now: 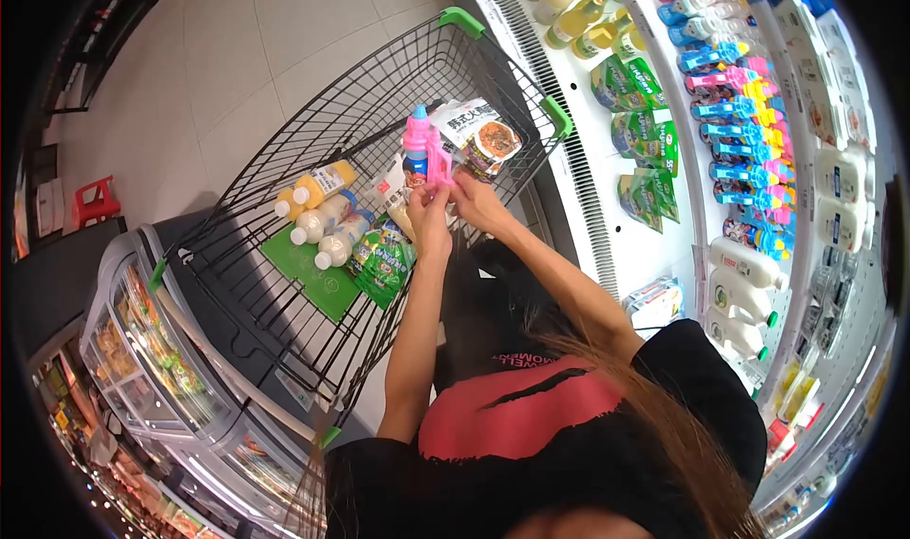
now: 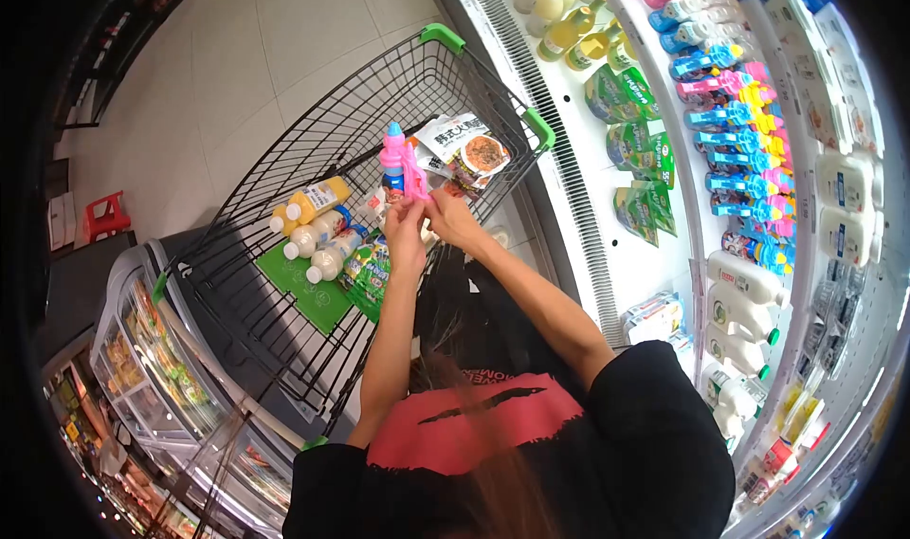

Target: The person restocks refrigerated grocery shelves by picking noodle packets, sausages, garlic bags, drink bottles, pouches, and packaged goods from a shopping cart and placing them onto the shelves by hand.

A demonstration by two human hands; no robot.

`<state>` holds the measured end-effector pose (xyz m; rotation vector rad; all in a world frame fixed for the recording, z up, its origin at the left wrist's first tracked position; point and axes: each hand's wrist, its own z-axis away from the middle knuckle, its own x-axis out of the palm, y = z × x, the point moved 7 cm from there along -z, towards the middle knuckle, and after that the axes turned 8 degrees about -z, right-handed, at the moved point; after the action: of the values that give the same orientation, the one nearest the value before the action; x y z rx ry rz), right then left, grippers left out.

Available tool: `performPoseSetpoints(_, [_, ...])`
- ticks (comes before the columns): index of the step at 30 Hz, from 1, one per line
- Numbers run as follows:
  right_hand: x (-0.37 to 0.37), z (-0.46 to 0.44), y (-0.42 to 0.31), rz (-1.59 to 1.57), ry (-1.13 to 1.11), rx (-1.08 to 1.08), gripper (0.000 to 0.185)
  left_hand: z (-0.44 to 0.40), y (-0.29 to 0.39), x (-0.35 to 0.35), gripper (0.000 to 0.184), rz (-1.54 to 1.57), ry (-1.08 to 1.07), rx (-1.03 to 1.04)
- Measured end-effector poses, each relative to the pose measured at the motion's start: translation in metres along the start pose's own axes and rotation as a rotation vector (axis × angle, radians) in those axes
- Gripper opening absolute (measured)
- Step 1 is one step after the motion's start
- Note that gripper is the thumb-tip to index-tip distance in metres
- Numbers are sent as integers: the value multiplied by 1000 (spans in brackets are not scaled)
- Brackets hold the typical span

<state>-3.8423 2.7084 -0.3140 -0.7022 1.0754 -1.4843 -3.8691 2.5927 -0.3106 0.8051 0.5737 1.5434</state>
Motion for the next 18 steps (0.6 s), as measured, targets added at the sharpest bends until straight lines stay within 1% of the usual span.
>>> performPoseSetpoints(1, [-17, 20, -35, -88, -17, 115, 31, 15, 15, 15, 30, -15, -58, 40])
performPoseSetpoints(2, [-30, 31, -45, -91, 11, 98, 31, 30, 27, 30, 29, -32, -118, 80])
performPoseSetpoints(3, [-42, 41, -50, -284, 58, 105, 30, 45, 38, 48, 28, -108, -197, 138])
performPoseSetpoints(4, [-56, 52, -52, -478, 115, 104, 30, 62, 47, 65, 28, -118, -247, 145])
performPoseSetpoints(5, [-71, 62, -53, -576, 193, 43, 31, 80, 56, 88, 32, -149, -304, 185])
performPoseSetpoints(6, [-91, 76, -53, -576, 299, -22, 32, 96, 57, 116, 36, -181, -390, 219])
performPoseSetpoints(7, [-113, 94, -60, -593, 410, -45, 33, 108, 53, 141, 41, -333, -472, 317])
performPoseSetpoints(8, [-134, 112, -60, -637, 505, -38, 35, 119, 47, 163, 46, -478, -551, 424])
performPoseSetpoints(9, [-153, 129, -65, -731, 582, -96, 34, 135, 42, 187, 52, -670, -638, 452])
performPoseSetpoints(10, [-170, 146, -65, -827, 638, -157, 34, 152, 36, 208, 54, -745, -717, 559])
performPoseSetpoints(12, [-205, 170, -44, -973, 684, -206, 38, 181, 18, 251, 55, -820, -890, 616])
performPoseSetpoints(13, [-226, 187, -36, -1009, 732, -222, 39, 194, 4, 271, 56, -796, -985, 592])
performPoseSetpoints(14, [-242, 205, -28, -1111, 776, -262, 41, 207, -12, 290, 54, -774, -1101, 529])
performPoseSetpoints(16, [-272, 239, -9, -1044, 1036, -352, 38, 235, -43, 324, 51, -772, -1263, 488])
performPoseSetpoints(18, [-296, 275, 8, -1016, 1189, -352, 35, 265, -74, 355, 48, -731, -1431, 573])
